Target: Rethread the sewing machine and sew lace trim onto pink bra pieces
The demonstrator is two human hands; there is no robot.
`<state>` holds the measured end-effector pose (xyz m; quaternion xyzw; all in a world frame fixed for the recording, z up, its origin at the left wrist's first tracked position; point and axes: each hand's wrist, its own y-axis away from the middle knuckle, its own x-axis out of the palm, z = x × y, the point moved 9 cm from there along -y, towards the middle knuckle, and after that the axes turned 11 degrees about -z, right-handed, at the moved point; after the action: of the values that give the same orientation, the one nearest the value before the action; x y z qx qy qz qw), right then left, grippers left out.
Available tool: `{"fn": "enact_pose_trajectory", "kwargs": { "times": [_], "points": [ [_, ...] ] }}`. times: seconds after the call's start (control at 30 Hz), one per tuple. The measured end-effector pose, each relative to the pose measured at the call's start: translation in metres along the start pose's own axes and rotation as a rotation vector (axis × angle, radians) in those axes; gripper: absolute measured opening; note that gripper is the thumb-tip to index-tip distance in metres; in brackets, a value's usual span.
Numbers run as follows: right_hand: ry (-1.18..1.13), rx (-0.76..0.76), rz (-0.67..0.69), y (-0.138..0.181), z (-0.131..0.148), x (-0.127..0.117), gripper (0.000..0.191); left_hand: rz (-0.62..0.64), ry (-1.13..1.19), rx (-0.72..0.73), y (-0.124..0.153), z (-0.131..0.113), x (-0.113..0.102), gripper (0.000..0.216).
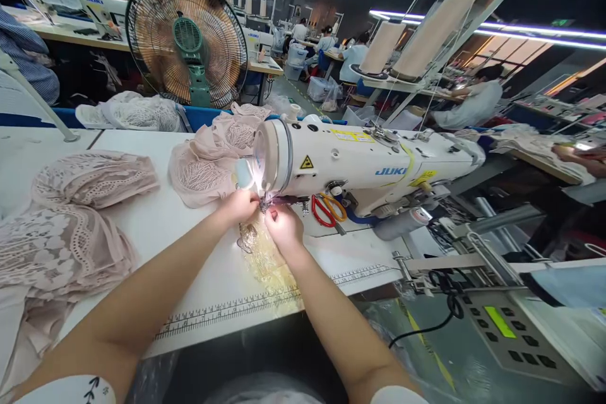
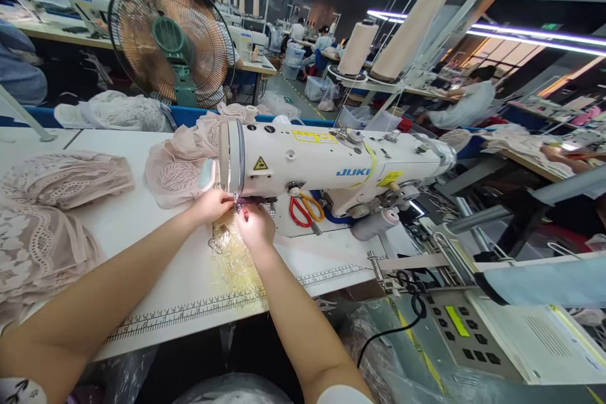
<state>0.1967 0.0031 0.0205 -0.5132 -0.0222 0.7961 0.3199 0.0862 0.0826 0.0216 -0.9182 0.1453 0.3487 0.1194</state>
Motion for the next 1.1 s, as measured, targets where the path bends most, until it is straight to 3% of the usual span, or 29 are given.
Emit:
{"fn": "enact_pose_trajectory", "kwargs": {
  "times": [0.13, 0.33, 1.1],
  "points": [
    [0.058, -0.02, 0.014, -0.001, -0.001, 0.006, 0.016, -0.039, -0.151, -0.029, -0.003, 0.005, 0.001, 0.013],
    [0.113, -0.02, 0.034, -0.004, -0.006, 0.015, 0.023, 0.004, -0.245, -0.016, 0.002, 0.007, 0.007, 0.014],
    [0.12, -0.041, 0.03, -0.007, -0.004, 0.016, 0.027, 0.005, -0.279, -0.025, 0.002, 0.004, 0.006, 0.011]
  ]
}}
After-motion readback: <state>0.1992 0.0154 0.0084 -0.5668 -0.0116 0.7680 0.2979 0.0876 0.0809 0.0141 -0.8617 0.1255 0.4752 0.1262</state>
